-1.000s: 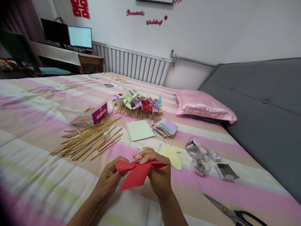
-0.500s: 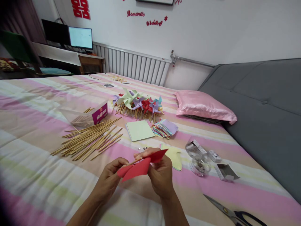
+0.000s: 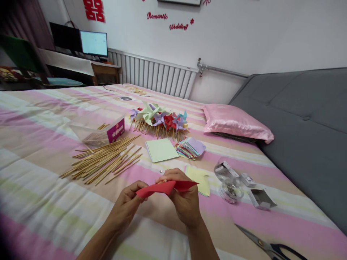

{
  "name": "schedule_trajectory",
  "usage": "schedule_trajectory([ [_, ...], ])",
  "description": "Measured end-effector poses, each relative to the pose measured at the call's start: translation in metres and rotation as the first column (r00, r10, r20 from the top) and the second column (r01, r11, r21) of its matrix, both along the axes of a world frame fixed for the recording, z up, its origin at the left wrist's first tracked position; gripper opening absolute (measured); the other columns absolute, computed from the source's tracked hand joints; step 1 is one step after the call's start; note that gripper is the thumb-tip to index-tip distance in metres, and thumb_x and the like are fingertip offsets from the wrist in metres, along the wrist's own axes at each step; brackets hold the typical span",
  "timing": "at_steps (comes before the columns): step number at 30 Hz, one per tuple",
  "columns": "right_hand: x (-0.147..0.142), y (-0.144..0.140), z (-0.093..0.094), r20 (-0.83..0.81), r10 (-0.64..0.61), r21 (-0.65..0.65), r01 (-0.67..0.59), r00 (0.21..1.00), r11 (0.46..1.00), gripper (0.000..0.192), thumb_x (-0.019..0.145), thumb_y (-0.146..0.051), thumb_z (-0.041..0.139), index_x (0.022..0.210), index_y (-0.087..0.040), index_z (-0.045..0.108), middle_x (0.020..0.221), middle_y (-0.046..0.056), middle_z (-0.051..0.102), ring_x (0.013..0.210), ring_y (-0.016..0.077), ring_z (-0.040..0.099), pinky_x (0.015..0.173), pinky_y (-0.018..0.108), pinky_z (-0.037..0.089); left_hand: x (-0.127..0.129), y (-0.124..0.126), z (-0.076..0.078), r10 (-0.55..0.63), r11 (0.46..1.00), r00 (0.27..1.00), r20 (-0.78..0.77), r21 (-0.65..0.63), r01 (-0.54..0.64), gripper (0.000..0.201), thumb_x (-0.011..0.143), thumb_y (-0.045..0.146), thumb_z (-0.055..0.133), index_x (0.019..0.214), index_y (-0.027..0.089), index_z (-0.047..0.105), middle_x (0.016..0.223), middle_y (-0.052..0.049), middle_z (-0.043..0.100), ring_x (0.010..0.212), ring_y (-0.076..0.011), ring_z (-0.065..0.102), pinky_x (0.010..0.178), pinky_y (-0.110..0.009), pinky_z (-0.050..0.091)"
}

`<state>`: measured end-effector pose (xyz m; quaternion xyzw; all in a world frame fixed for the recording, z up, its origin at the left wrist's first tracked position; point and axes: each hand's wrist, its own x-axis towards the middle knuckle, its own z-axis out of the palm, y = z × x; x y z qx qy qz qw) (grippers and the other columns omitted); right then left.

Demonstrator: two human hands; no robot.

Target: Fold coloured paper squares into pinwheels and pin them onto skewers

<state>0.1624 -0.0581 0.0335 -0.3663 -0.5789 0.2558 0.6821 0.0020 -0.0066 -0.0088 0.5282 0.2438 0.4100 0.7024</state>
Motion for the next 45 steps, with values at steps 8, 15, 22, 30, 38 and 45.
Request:
schedule_trajectory([
  [8, 0.007, 0.002, -0.009, -0.053, 0.017, -0.010, -0.017, 0.998, 1.000, 0.013, 0.080, -0.028, 0.067, 0.092, -0.030, 0.071, 0.087, 0.001, 0.067, 0.092, 0.0178, 0.057, 0.093, 0.036, 0.040, 0.001, -0.001, 0.000, -0.006, 0.999, 1.000, 0.027, -0.051, 0.007, 0.016, 0.074, 0.032, 0.070, 0.076, 0.017, 0.066, 0.065, 0.002, 0.053, 0.062, -0.0099, 0.041, 0.060, -0.021, 0.031],
  [15, 0.007, 0.004, -0.009, -0.054, 0.005, -0.010, -0.006, 0.999, 1.000, 0.012, 0.080, -0.030, 0.067, 0.092, -0.030, 0.072, 0.084, -0.001, 0.067, 0.090, 0.0166, 0.057, 0.096, 0.036, 0.038, 0.003, -0.001, -0.004, 0.009, 0.998, 1.000, 0.011, -0.068, -0.008, 0.020, 0.077, 0.036, 0.067, 0.076, 0.016, 0.065, 0.064, 0.002, 0.052, 0.061, -0.0092, 0.039, 0.059, -0.021, 0.030],
  [22, 0.007, 0.003, -0.009, -0.017, -0.054, 0.021, 0.054, 0.998, 0.998, 0.012, 0.079, -0.029, 0.067, 0.091, -0.031, 0.071, 0.080, -0.002, 0.065, 0.078, 0.0157, 0.056, 0.099, 0.040, 0.034, 0.003, -0.002, -0.006, 0.005, 0.998, 1.000, 0.013, -0.058, -0.004, 0.019, 0.078, 0.035, 0.066, 0.077, 0.016, 0.065, 0.066, 0.001, 0.053, 0.063, -0.0098, 0.041, 0.060, -0.021, 0.031],
  [30, 0.007, 0.002, -0.008, -0.010, -0.111, 0.027, 0.111, 0.994, 0.993, 0.008, 0.079, -0.027, 0.067, 0.085, -0.029, 0.071, 0.076, -0.003, 0.062, 0.073, 0.0157, 0.058, 0.098, 0.042, 0.034, 0.003, -0.002, -0.004, 0.003, 0.999, 0.999, 0.032, -0.039, -0.001, 0.012, 0.076, 0.029, 0.069, 0.077, 0.018, 0.067, 0.063, 0.002, 0.054, 0.063, -0.0102, 0.043, 0.061, -0.021, 0.031],
  [38, 0.007, 0.000, -0.006, -0.024, -0.171, 0.011, 0.172, 0.985, 0.985, 0.009, 0.076, -0.021, 0.068, 0.082, -0.027, 0.070, 0.076, -0.003, 0.061, 0.073, 0.0152, 0.057, 0.098, 0.041, 0.033, 0.008, -0.006, -0.005, -0.015, 1.000, 1.000, 0.022, -0.014, 0.016, 0.017, 0.077, 0.033, 0.067, 0.072, 0.017, 0.065, 0.062, 0.002, 0.052, 0.061, -0.0094, 0.040, 0.058, -0.021, 0.029],
  [45, 0.003, 0.001, -0.003, -0.046, -0.261, -0.041, 0.260, 0.964, 0.965, 0.004, 0.077, -0.021, 0.066, 0.077, -0.023, 0.069, 0.078, -0.001, 0.063, 0.081, 0.0168, 0.057, 0.103, 0.042, 0.028, 0.011, -0.007, -0.008, 0.003, 0.999, 1.000, -0.023, -0.032, -0.004, 0.022, 0.078, 0.038, 0.065, 0.081, 0.016, 0.068, 0.062, 0.000, 0.055, 0.061, -0.0107, 0.044, 0.058, -0.022, 0.031],
])
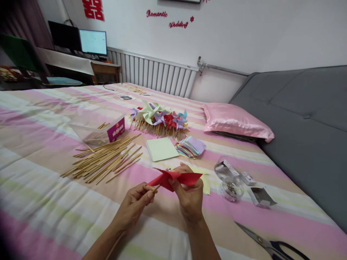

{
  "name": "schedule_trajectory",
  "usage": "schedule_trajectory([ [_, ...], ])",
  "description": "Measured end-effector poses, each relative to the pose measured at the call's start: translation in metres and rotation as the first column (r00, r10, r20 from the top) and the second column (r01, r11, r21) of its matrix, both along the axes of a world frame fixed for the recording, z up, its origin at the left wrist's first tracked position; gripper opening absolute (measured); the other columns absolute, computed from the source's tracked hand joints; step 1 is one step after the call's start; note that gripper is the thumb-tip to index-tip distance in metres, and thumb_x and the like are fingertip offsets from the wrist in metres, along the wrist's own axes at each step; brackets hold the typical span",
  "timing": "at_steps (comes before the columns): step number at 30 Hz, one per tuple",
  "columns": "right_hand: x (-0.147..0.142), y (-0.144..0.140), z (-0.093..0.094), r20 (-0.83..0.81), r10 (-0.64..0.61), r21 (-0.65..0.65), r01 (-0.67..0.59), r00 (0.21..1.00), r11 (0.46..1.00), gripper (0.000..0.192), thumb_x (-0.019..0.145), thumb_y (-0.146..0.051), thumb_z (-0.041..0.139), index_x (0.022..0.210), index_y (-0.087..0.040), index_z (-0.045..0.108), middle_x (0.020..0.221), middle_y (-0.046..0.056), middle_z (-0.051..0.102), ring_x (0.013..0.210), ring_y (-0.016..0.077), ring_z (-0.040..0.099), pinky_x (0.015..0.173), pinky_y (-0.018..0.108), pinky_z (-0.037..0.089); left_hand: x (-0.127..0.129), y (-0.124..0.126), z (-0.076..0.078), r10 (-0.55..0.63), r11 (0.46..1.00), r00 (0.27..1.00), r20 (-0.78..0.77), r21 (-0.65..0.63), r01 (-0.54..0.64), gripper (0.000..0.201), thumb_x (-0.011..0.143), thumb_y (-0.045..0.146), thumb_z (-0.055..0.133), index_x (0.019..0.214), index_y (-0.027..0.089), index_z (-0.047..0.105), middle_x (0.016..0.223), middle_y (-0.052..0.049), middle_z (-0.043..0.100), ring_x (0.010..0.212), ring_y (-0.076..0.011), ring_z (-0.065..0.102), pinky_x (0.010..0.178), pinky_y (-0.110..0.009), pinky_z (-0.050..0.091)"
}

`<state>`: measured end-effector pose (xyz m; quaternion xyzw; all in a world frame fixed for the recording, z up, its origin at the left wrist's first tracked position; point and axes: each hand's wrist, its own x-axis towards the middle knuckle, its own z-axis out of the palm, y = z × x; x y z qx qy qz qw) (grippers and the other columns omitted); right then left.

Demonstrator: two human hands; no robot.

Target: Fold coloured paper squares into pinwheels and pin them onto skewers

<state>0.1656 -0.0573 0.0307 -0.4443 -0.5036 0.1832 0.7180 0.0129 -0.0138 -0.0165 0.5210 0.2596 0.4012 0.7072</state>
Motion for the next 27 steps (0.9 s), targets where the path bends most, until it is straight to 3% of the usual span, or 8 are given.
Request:
schedule_trajectory([
  [4, -0.0028, 0.0054, -0.0027, -0.176, 0.015, -0.102, -0.033, 0.984, 0.994, 0.007, 0.076, -0.027, 0.069, 0.078, -0.020, 0.069, 0.078, 0.001, 0.064, 0.079, 0.0179, 0.058, 0.082, 0.035, 0.044, 0.0030, -0.0030, 0.0013, -0.035, 0.999, 0.999, -0.038, -0.021, 0.034, 0.026, 0.079, 0.040, 0.064, 0.081, 0.015, 0.065, 0.060, 0.001, 0.054, 0.054, -0.0089, 0.041, 0.052, -0.022, 0.028],
  [6, -0.0034, 0.0081, -0.0038, -0.264, -0.004, -0.170, -0.043, 0.965, 0.985, 0.012, 0.074, -0.029, 0.071, 0.080, -0.018, 0.069, 0.076, 0.001, 0.065, 0.075, 0.0175, 0.058, 0.072, 0.031, 0.046, 0.0053, -0.0053, 0.0027, -0.094, 0.995, 0.994, -0.050, -0.035, 0.093, 0.028, 0.080, 0.042, 0.062, 0.082, 0.014, 0.063, 0.059, 0.001, 0.053, 0.050, -0.0074, 0.039, 0.049, -0.021, 0.026],
  [9, -0.0019, 0.0100, -0.0024, -0.325, 0.015, -0.243, -0.099, 0.945, 0.965, 0.019, 0.074, -0.033, 0.071, 0.086, -0.017, 0.068, 0.077, 0.002, 0.067, 0.074, 0.0168, 0.060, 0.071, 0.029, 0.046, 0.0078, -0.0073, 0.0046, -0.147, 0.988, 0.988, -0.046, -0.043, 0.145, 0.031, 0.082, 0.044, 0.058, 0.086, 0.013, 0.061, 0.059, 0.002, 0.053, 0.045, -0.0053, 0.034, 0.047, -0.021, 0.024],
  [13, 0.0030, 0.0088, 0.0037, -0.322, 0.096, -0.226, -0.175, 0.942, 0.958, 0.027, 0.083, -0.042, 0.060, 0.092, -0.017, 0.066, 0.084, 0.004, 0.069, 0.077, 0.0164, 0.060, 0.072, 0.028, 0.046, 0.0073, -0.0050, 0.0058, -0.078, 0.995, 0.996, -0.037, -0.072, 0.075, 0.030, 0.081, 0.044, 0.059, 0.085, 0.014, 0.059, 0.057, 0.004, 0.052, 0.043, -0.0041, 0.033, 0.046, -0.020, 0.021],
  [18, 0.0048, 0.0087, 0.0058, -0.338, 0.053, -0.250, -0.144, 0.940, 0.957, 0.026, 0.072, -0.037, 0.071, 0.088, -0.017, 0.067, 0.082, 0.004, 0.070, 0.078, 0.0180, 0.063, 0.072, 0.029, 0.049, 0.0067, -0.0031, 0.0050, -0.064, 0.996, 0.996, -0.057, -0.065, 0.060, 0.031, 0.080, 0.045, 0.060, 0.084, 0.015, 0.059, 0.057, 0.004, 0.051, 0.043, -0.0042, 0.032, 0.044, -0.020, 0.020],
  [21, 0.0039, 0.0096, 0.0040, -0.331, -0.024, -0.290, -0.077, 0.943, 0.954, 0.028, 0.065, -0.034, 0.076, 0.084, -0.015, 0.068, 0.075, 0.004, 0.069, 0.069, 0.0183, 0.063, 0.062, 0.029, 0.051, 0.0073, -0.0048, 0.0046, -0.091, 0.996, 0.992, -0.086, -0.021, 0.090, 0.032, 0.079, 0.046, 0.060, 0.084, 0.015, 0.060, 0.057, 0.003, 0.051, 0.044, -0.0053, 0.034, 0.044, -0.020, 0.023],
  [27, 0.0055, 0.0086, 0.0028, -0.323, -0.082, -0.330, -0.030, 0.943, 0.944, 0.023, 0.064, -0.035, 0.076, 0.069, -0.014, 0.069, 0.065, 0.002, 0.066, 0.060, 0.0156, 0.059, 0.054, 0.026, 0.048, 0.0071, -0.0063, 0.0047, -0.105, 0.994, 0.985, -0.137, 0.026, 0.109, 0.032, 0.080, 0.046, 0.060, 0.084, 0.014, 0.061, 0.058, 0.002, 0.052, 0.045, -0.0066, 0.036, 0.043, -0.019, 0.024],
])
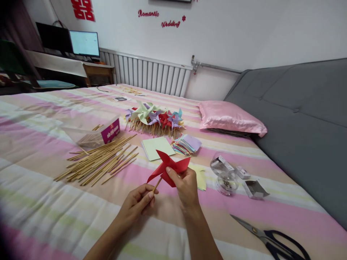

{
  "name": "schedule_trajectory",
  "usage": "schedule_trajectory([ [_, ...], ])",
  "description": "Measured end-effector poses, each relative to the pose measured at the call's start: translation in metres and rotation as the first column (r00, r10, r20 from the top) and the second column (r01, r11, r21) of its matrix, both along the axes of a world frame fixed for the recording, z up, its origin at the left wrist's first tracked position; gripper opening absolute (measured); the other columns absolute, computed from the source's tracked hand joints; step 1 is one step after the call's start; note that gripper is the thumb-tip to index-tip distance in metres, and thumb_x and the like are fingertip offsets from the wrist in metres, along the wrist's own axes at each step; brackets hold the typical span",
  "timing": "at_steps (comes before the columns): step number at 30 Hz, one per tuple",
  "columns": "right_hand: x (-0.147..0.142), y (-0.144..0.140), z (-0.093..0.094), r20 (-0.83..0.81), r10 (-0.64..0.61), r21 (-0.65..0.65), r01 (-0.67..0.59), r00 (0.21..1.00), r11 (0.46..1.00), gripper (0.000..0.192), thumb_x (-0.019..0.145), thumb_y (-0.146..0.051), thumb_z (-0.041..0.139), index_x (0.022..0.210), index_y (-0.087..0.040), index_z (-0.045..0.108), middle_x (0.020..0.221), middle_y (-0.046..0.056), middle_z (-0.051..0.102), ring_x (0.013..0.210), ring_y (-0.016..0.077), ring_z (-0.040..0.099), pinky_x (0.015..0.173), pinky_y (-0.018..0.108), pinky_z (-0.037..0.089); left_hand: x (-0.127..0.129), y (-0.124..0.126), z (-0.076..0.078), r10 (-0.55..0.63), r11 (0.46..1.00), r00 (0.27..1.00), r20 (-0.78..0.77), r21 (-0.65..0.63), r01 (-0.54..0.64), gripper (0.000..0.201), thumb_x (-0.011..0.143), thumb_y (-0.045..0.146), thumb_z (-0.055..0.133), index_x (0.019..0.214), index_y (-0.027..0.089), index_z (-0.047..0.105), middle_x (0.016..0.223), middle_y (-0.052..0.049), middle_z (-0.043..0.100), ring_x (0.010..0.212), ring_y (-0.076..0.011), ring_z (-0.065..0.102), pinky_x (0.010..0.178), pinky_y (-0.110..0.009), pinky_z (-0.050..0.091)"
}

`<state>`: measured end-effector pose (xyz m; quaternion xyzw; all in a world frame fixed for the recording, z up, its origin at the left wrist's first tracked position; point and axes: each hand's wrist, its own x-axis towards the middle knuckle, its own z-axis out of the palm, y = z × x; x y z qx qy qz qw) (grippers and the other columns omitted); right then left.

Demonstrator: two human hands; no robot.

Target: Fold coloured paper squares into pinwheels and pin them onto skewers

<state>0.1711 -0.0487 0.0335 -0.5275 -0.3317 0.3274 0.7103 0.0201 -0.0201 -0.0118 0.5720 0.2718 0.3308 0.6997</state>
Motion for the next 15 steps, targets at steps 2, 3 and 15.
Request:
schedule_trajectory([
  [2, 0.0016, -0.0006, -0.0002, 0.017, 0.005, -0.011, -0.005, 1.000, 1.000, 0.023, 0.065, -0.035, 0.076, 0.067, -0.014, 0.068, 0.062, 0.001, 0.065, 0.059, 0.0156, 0.059, 0.055, 0.026, 0.048, -0.0005, 0.0003, -0.0002, -0.002, 1.000, 1.000, -0.009, 0.006, 0.002, 0.033, 0.080, 0.047, 0.059, 0.084, 0.014, 0.061, 0.058, 0.002, 0.052, 0.045, -0.0067, 0.036, 0.042, -0.019, 0.024],
  [3, 0.0025, -0.0008, -0.0006, 0.030, 0.005, -0.017, -0.005, 1.000, 1.000, 0.023, 0.065, -0.035, 0.076, 0.066, -0.014, 0.068, 0.062, 0.001, 0.065, 0.059, 0.0157, 0.059, 0.055, 0.026, 0.048, -0.0008, 0.0004, -0.0003, -0.002, 1.000, 1.000, -0.013, 0.009, 0.002, 0.033, 0.080, 0.047, 0.059, 0.084, 0.014, 0.061, 0.058, 0.002, 0.052, 0.045, -0.0067, 0.036, 0.042, -0.019, 0.024],
  [15, 0.0064, 0.0034, -0.0060, 0.101, 0.001, -0.071, 0.006, 0.995, 0.997, 0.029, 0.062, -0.039, 0.078, 0.068, -0.012, 0.067, 0.065, 0.004, 0.067, 0.063, 0.0189, 0.061, 0.059, 0.029, 0.048, 0.0006, 0.0001, -0.0006, 0.037, 0.999, 0.999, -0.001, -0.024, -0.037, 0.032, 0.079, 0.046, 0.061, 0.079, 0.014, 0.059, 0.059, 0.002, 0.054, 0.045, -0.0065, 0.038, 0.043, -0.020, 0.025],
])
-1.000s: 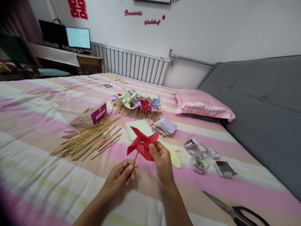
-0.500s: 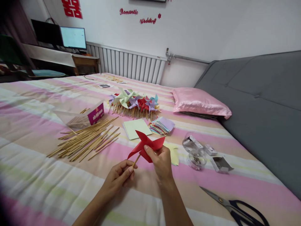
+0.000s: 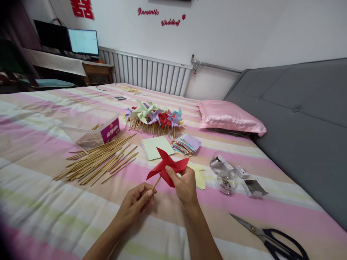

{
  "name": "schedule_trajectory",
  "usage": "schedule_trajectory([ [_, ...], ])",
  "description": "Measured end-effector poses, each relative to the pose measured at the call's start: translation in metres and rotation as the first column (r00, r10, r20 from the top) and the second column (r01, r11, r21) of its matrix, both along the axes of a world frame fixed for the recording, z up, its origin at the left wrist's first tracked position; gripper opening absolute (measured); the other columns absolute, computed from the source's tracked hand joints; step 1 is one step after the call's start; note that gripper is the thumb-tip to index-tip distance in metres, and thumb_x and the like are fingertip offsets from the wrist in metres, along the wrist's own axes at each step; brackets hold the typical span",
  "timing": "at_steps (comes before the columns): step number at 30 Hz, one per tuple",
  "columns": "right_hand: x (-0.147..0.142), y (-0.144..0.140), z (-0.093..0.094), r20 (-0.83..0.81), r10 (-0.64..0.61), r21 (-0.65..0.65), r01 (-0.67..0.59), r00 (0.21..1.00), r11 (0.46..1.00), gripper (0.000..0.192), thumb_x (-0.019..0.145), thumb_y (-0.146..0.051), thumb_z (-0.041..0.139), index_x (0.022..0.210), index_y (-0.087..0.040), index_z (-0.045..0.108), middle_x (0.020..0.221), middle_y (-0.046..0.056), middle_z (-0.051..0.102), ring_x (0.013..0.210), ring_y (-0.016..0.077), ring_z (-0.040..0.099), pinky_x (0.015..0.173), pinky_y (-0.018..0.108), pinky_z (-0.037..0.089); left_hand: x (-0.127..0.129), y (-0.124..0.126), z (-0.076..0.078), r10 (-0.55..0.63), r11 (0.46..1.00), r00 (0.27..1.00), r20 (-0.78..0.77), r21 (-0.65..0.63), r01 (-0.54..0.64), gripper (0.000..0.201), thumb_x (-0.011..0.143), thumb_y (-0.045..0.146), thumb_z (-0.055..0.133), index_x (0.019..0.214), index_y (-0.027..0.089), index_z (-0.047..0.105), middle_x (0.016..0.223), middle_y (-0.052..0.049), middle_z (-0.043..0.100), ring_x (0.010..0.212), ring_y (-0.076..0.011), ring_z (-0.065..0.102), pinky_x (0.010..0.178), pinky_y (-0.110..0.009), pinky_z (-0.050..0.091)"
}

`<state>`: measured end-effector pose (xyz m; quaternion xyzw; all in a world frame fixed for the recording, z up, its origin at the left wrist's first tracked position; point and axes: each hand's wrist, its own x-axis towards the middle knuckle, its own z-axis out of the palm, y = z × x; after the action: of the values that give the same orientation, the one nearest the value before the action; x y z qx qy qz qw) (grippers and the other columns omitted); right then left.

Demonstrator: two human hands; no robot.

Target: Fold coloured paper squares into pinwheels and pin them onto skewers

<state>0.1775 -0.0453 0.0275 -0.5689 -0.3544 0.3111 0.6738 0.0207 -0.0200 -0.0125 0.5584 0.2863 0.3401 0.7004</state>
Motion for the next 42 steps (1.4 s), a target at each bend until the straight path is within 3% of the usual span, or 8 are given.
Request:
schedule_trajectory([
  [6, 0.007, -0.002, 0.013, 0.007, 0.070, 0.119, -0.071, 0.997, 0.990, 0.037, 0.070, -0.042, 0.071, 0.095, -0.016, 0.066, 0.091, 0.007, 0.070, 0.082, 0.0203, 0.063, 0.075, 0.033, 0.049, -0.001, 0.002, 0.003, 0.077, 0.995, 0.996, 0.043, -0.064, -0.074, 0.028, 0.079, 0.042, 0.062, 0.082, 0.014, 0.061, 0.059, 0.003, 0.054, 0.042, -0.0046, 0.033, 0.043, -0.020, 0.020],
  [13, 0.008, -0.004, 0.008, 0.003, 0.078, 0.022, -0.078, 0.997, 0.997, 0.021, 0.069, -0.036, 0.074, 0.078, -0.017, 0.070, 0.080, 0.004, 0.072, 0.077, 0.0189, 0.063, 0.073, 0.030, 0.047, -0.002, 0.001, 0.005, 0.101, 0.989, 0.992, 0.081, -0.113, -0.091, 0.025, 0.080, 0.039, 0.063, 0.084, 0.014, 0.063, 0.059, 0.003, 0.054, 0.042, -0.0029, 0.032, 0.045, -0.020, 0.018],
  [19, 0.007, -0.003, 0.004, -0.027, -0.034, 0.063, 0.036, 0.999, 0.997, 0.020, 0.070, -0.036, 0.073, 0.078, -0.017, 0.071, 0.075, 0.003, 0.071, 0.071, 0.0178, 0.062, 0.070, 0.030, 0.047, -0.001, 0.001, 0.003, 0.062, 0.988, 0.996, 0.069, -0.146, -0.052, 0.027, 0.078, 0.039, 0.064, 0.086, 0.013, 0.065, 0.057, 0.003, 0.052, 0.041, -0.0025, 0.031, 0.044, -0.021, 0.017],
  [24, 0.010, -0.001, 0.005, 0.039, -0.126, 0.097, 0.122, 0.991, 0.988, 0.024, 0.071, -0.038, 0.072, 0.083, -0.017, 0.072, 0.079, 0.005, 0.071, 0.079, 0.0211, 0.063, 0.079, 0.036, 0.047, 0.000, 0.000, 0.001, 0.026, 0.986, 0.999, 0.047, -0.169, -0.018, 0.028, 0.077, 0.039, 0.066, 0.083, 0.012, 0.067, 0.054, 0.003, 0.051, 0.041, -0.0029, 0.030, 0.042, -0.021, 0.016],
  [30, 0.012, 0.001, 0.006, -0.046, -0.185, 0.122, 0.190, 0.982, 0.974, 0.049, 0.070, -0.042, 0.072, 0.113, -0.020, 0.061, 0.102, 0.007, 0.067, 0.094, 0.0205, 0.061, 0.084, 0.035, 0.046, -0.001, 0.001, 0.003, 0.088, 0.979, 0.991, 0.102, -0.194, -0.066, 0.028, 0.076, 0.040, 0.066, 0.083, 0.013, 0.065, 0.057, 0.004, 0.053, 0.040, -0.0013, 0.029, 0.042, -0.019, 0.020],
  [34, 0.008, 0.000, 0.008, -0.047, 0.051, 0.040, -0.049, 0.998, 0.998, 0.041, 0.068, -0.041, 0.074, 0.101, -0.017, 0.065, 0.095, 0.008, 0.069, 0.088, 0.0204, 0.062, 0.081, 0.033, 0.047, -0.001, 0.002, 0.005, 0.144, 0.963, 0.981, 0.129, -0.246, -0.109, 0.030, 0.074, 0.042, 0.068, 0.083, 0.014, 0.064, 0.058, 0.004, 0.054, 0.040, -0.0009, 0.028, 0.042, -0.018, 0.022],
  [37, 0.002, -0.001, 0.008, -0.059, 0.222, 0.011, -0.221, 0.973, 0.975, 0.028, 0.071, -0.038, 0.072, 0.090, -0.018, 0.070, 0.090, 0.006, 0.072, 0.088, 0.0201, 0.063, 0.082, 0.032, 0.046, -0.001, 0.002, 0.005, 0.150, 0.961, 0.979, 0.135, -0.253, -0.113, 0.032, 0.073, 0.044, 0.069, 0.083, 0.013, 0.064, 0.058, 0.004, 0.054, 0.039, -0.0009, 0.028, 0.041, -0.018, 0.021],
  [42, -0.002, 0.000, 0.006, -0.112, 0.114, 0.029, -0.112, 0.987, 0.993, 0.021, 0.070, -0.038, 0.073, 0.077, -0.018, 0.072, 0.076, 0.001, 0.072, 0.076, 0.0170, 0.063, 0.075, 0.029, 0.046, -0.001, 0.002, 0.004, 0.104, 0.969, 0.985, 0.140, -0.235, -0.069, 0.029, 0.075, 0.041, 0.067, 0.083, 0.013, 0.065, 0.057, 0.004, 0.055, 0.039, -0.0008, 0.030, 0.042, -0.018, 0.020],
])
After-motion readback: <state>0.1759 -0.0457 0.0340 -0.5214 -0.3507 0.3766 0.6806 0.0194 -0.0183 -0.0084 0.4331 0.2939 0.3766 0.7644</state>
